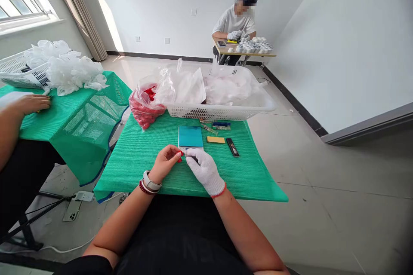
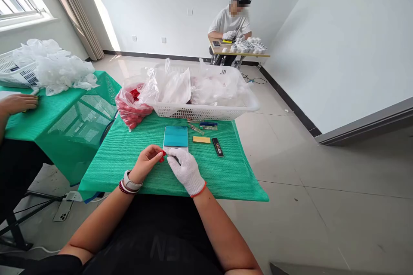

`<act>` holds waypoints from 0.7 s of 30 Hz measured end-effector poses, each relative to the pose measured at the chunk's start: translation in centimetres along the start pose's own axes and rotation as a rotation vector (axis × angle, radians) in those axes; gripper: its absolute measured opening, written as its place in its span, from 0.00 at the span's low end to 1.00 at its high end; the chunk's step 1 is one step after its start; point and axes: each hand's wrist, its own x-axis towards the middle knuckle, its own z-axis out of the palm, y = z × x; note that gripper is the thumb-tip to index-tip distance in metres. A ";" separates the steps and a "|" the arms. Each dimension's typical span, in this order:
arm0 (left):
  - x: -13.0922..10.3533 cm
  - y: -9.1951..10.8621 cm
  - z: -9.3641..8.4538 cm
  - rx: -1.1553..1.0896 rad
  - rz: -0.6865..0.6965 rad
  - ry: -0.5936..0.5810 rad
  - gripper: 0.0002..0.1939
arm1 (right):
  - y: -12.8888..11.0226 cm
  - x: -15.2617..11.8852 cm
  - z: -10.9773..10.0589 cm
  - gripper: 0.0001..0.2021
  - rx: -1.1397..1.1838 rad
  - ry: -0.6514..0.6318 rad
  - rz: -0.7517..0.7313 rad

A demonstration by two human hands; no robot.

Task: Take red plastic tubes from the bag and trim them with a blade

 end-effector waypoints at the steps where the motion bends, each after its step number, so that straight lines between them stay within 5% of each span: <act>1: 0.0 0.0 0.0 -0.014 0.000 0.014 0.17 | 0.0 0.0 0.0 0.11 -0.003 -0.005 -0.003; 21: 0.3 -0.4 0.1 -0.040 -0.059 -0.053 0.20 | 0.0 0.1 0.3 0.08 0.001 -0.055 -0.024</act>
